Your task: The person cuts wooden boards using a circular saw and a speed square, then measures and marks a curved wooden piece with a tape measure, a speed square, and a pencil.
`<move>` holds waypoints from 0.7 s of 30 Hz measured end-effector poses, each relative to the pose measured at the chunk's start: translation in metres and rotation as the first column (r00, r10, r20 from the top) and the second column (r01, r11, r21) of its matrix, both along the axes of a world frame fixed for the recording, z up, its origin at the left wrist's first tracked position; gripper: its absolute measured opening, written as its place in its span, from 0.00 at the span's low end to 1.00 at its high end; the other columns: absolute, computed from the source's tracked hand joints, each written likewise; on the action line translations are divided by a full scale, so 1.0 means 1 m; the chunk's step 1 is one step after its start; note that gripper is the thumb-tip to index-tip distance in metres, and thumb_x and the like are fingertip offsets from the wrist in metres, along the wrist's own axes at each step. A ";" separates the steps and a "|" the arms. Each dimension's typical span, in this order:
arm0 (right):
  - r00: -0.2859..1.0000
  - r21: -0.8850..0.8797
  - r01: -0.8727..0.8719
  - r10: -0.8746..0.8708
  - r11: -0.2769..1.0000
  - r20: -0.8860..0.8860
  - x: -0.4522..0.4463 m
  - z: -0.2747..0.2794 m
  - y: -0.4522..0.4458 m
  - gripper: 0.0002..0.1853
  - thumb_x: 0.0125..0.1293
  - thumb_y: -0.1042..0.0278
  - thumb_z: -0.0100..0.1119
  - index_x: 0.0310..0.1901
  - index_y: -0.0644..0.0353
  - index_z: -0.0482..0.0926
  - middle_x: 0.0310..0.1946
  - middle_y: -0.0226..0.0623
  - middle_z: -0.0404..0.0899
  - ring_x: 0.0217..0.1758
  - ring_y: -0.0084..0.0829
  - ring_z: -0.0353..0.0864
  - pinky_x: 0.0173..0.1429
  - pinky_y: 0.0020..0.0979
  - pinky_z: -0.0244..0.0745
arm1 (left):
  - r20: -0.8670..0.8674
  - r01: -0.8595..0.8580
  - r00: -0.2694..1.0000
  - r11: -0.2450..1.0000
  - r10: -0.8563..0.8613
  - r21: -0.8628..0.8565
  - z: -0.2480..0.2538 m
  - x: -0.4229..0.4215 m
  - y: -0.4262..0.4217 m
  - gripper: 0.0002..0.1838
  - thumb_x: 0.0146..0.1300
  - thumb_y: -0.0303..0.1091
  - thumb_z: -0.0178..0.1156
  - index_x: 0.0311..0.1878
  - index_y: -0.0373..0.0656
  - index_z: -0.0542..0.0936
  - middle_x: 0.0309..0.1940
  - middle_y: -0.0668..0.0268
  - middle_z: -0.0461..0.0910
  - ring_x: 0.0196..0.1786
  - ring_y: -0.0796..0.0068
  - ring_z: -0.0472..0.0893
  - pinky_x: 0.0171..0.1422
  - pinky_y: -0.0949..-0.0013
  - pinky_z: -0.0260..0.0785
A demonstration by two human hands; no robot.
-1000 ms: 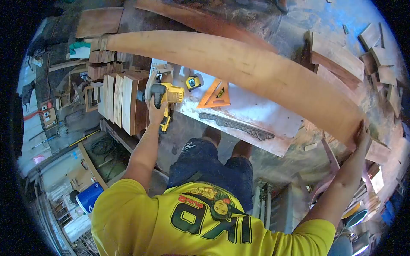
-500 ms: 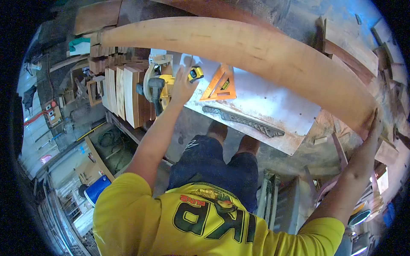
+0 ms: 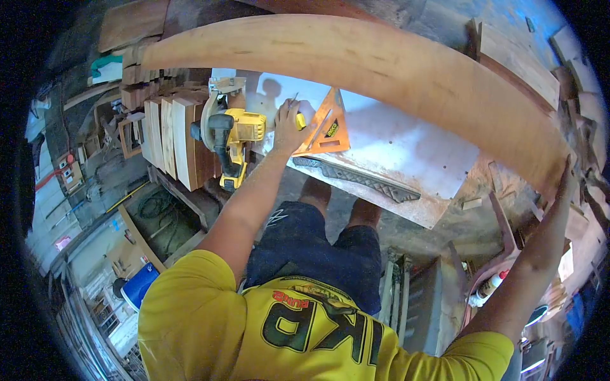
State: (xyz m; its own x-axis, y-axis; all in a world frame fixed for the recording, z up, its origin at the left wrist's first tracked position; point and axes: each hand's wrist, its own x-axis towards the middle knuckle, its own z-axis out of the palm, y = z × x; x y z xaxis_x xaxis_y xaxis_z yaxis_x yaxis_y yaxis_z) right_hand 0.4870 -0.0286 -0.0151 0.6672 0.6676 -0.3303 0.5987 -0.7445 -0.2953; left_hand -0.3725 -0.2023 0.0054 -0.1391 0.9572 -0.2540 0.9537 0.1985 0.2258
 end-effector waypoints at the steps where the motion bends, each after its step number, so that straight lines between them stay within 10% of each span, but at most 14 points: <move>1: 1.000 0.017 -0.004 0.005 1.000 -0.028 0.000 -0.001 0.003 0.49 0.56 0.25 0.53 0.60 0.71 0.72 0.60 0.51 0.73 0.64 0.41 0.70 0.66 0.35 0.63 | 0.003 0.001 1.000 1.000 -0.001 -0.002 0.001 0.001 -0.004 0.44 0.49 0.53 0.70 0.66 0.45 0.65 0.68 0.47 0.58 0.70 0.43 0.57 0.71 0.44 0.52; 5: 0.988 0.134 -0.120 0.131 0.984 -0.076 0.003 -0.019 0.013 0.47 0.57 0.29 0.57 0.61 0.70 0.71 0.61 0.50 0.72 0.64 0.41 0.70 0.65 0.38 0.64 | 0.035 0.086 0.996 0.996 -0.085 -0.028 0.005 0.001 -0.020 0.42 0.48 0.51 0.71 0.66 0.49 0.66 0.68 0.53 0.57 0.71 0.48 0.56 0.71 0.43 0.50; 8: 0.953 0.104 0.252 -0.228 0.962 -0.200 -0.001 -0.022 0.011 0.44 0.57 0.33 0.62 0.61 0.67 0.72 0.61 0.49 0.72 0.63 0.42 0.71 0.65 0.38 0.65 | 0.100 0.096 0.991 0.994 -0.091 -0.049 0.008 -0.002 -0.020 0.42 0.46 0.49 0.72 0.65 0.52 0.68 0.69 0.56 0.56 0.71 0.51 0.55 0.71 0.41 0.48; 11: 0.947 0.033 -0.314 0.310 0.949 0.087 -0.036 -0.017 -0.029 0.40 0.54 0.37 0.67 0.54 0.70 0.76 0.52 0.53 0.78 0.57 0.44 0.77 0.60 0.37 0.70 | 0.129 0.176 0.979 0.977 -0.160 -0.119 0.006 -0.015 -0.023 0.43 0.44 0.46 0.73 0.66 0.53 0.67 0.71 0.58 0.54 0.73 0.51 0.52 0.73 0.43 0.45; 19: 0.952 0.288 -0.215 0.134 0.933 0.276 -0.046 -0.043 -0.078 0.29 0.55 0.46 0.69 0.46 0.64 0.76 0.40 0.52 0.80 0.45 0.47 0.78 0.52 0.41 0.71 | 0.241 0.259 0.944 0.957 -0.224 -0.127 0.015 -0.023 -0.015 0.45 0.41 0.44 0.74 0.67 0.54 0.68 0.72 0.56 0.53 0.73 0.48 0.52 0.75 0.47 0.46; 21: 0.973 0.213 -0.157 0.115 0.964 0.198 -0.071 -0.021 -0.085 0.39 0.54 0.39 0.66 0.55 0.69 0.71 0.50 0.63 0.75 0.54 0.57 0.75 0.57 0.46 0.70 | 0.249 0.271 0.938 0.958 -0.242 -0.090 0.018 -0.019 -0.015 0.44 0.42 0.43 0.74 0.67 0.53 0.68 0.72 0.56 0.53 0.73 0.48 0.52 0.75 0.47 0.46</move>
State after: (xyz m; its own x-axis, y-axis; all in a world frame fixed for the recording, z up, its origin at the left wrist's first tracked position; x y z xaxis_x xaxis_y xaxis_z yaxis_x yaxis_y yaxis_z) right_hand 0.4159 -0.1138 -0.0361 0.5998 0.7990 -0.0419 0.7489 -0.5791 -0.3223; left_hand -0.3920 -0.2169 0.0232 0.1843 0.9123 -0.3658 0.8994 -0.0064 0.4372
